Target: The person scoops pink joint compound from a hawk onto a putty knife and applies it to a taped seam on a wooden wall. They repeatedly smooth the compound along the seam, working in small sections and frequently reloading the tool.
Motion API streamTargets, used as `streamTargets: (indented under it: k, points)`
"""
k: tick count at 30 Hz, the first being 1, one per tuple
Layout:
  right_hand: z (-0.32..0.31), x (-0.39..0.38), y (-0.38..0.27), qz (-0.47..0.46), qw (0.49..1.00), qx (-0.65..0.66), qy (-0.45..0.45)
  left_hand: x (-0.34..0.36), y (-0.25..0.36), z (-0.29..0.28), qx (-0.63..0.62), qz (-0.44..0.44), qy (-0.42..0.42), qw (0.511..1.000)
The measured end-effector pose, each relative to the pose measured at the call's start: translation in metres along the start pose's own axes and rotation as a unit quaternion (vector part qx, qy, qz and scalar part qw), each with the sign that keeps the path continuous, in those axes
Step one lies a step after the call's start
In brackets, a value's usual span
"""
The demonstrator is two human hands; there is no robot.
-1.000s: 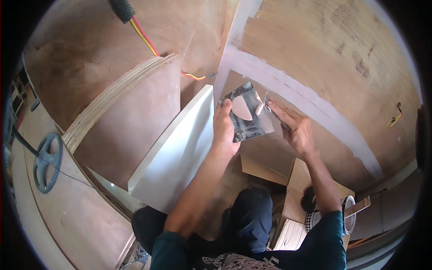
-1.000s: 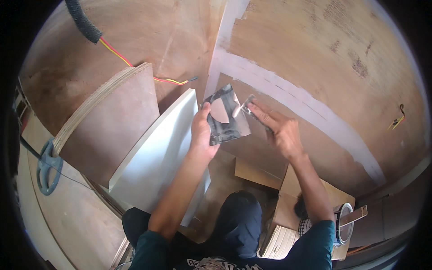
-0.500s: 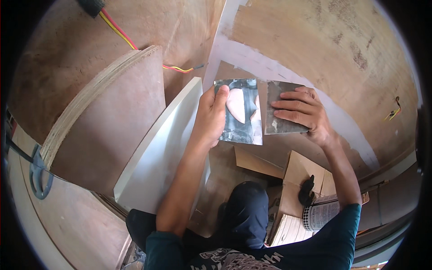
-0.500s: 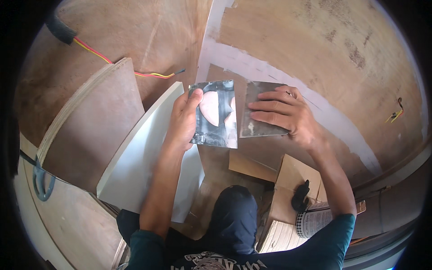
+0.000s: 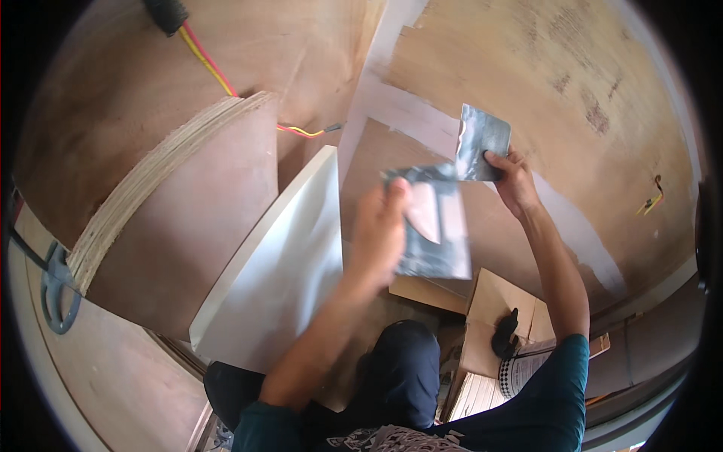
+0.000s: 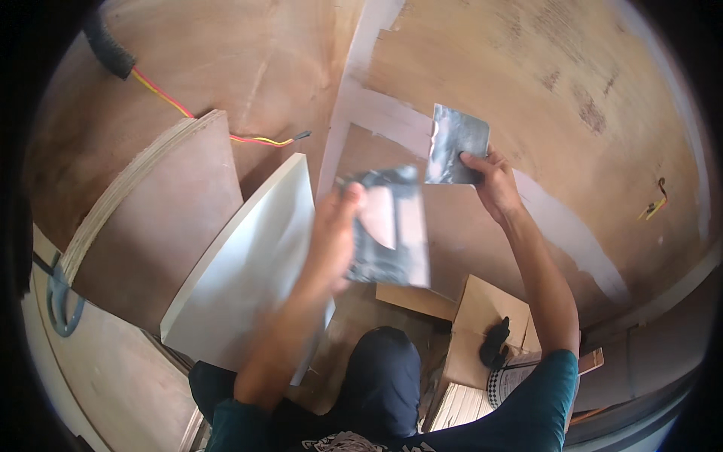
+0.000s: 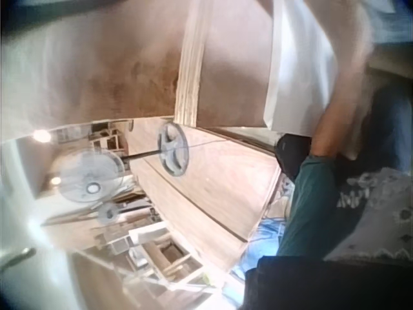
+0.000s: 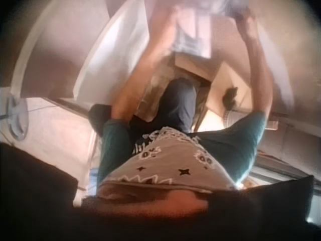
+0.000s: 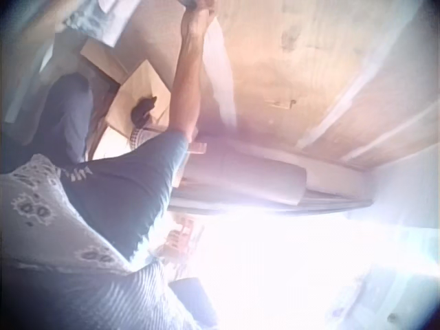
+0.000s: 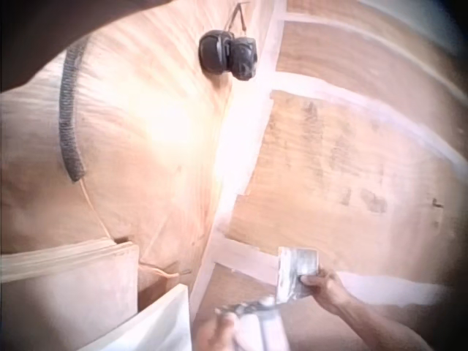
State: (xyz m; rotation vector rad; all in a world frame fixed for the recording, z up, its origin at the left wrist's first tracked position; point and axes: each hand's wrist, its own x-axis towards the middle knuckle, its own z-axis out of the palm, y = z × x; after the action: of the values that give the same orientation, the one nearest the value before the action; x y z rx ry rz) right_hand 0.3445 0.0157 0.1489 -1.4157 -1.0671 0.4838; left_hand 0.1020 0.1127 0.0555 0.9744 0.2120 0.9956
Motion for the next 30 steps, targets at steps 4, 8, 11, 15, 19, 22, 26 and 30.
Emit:
streamTargets:
  k: [4,8,11,15,19,22,26,30]
  points:
    - [-0.009,0.036,0.030,-0.075,0.976,-0.206,0.011,-0.041,-0.003,0.045,-0.113,-0.065,-0.080,0.988]
    - [0.052,0.053,0.032,-0.413,0.548,-0.703,-0.186,-0.051,0.006,0.042,-0.230,-0.141,-0.114,0.956]
    - [0.068,0.089,0.062,-0.480,0.487,-0.687,-0.246,-0.047,0.015,0.038,-0.268,-0.153,-0.103,0.946]
    - [0.084,0.136,0.088,-0.522,0.386,-0.719,-0.250,-0.045,0.019,0.036,-0.263,-0.130,-0.062,0.954]
    - [0.090,0.161,0.106,-0.525,0.365,-0.719,-0.272,-0.042,0.015,0.038,-0.263,-0.120,-0.042,0.956]
    - [0.096,0.175,0.113,-0.528,0.350,-0.719,-0.285,-0.039,0.008,0.035,-0.256,-0.114,-0.051,0.959]
    - [0.099,0.185,0.116,-0.516,0.343,-0.722,-0.309,-0.036,0.009,0.035,-0.258,-0.116,-0.044,0.958]
    - [0.104,0.185,0.118,-0.521,0.343,-0.717,-0.311,-0.038,0.010,0.036,-0.249,-0.102,-0.032,0.963]
